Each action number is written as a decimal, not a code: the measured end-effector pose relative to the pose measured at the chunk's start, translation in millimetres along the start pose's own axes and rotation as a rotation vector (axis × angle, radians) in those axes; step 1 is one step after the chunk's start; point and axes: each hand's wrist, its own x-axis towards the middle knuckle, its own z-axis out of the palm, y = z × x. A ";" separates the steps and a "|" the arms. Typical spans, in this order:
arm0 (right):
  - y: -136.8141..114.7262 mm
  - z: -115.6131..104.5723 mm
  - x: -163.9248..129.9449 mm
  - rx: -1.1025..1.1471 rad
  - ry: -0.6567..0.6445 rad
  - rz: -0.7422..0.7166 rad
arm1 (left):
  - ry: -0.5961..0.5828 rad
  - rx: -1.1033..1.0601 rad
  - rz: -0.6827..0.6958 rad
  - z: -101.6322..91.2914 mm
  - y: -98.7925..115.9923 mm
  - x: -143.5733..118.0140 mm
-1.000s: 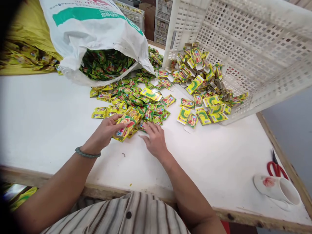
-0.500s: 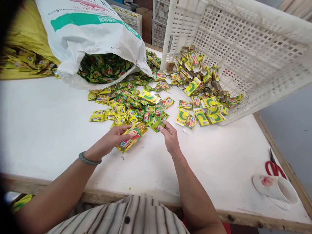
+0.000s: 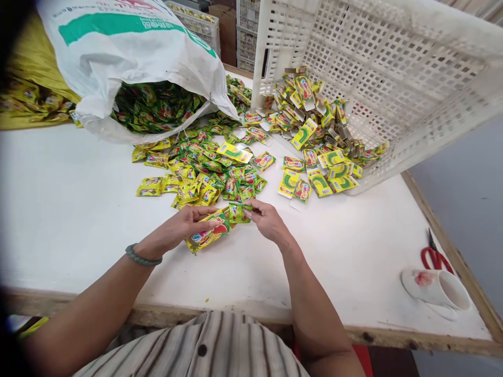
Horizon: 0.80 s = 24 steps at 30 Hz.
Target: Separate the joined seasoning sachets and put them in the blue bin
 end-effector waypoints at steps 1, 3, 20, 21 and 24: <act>-0.2 -0.1 0.0 0.024 -0.002 0.007 | 0.010 -0.003 0.006 0.3 -0.3 0.1; -0.1 -0.2 -0.4 0.021 -0.012 0.030 | 0.015 0.006 0.005 0.5 -0.8 0.5; -4.5 20.1 -3.0 -0.413 -0.004 -0.136 | -0.086 0.097 0.019 5.4 8.0 -0.8; -4.4 23.8 -3.0 -0.372 0.010 -0.130 | -0.089 0.058 0.002 6.0 6.5 -0.4; -1.3 34.6 -2.7 -0.185 0.103 -0.083 | -0.051 -0.080 -0.056 7.8 2.1 0.7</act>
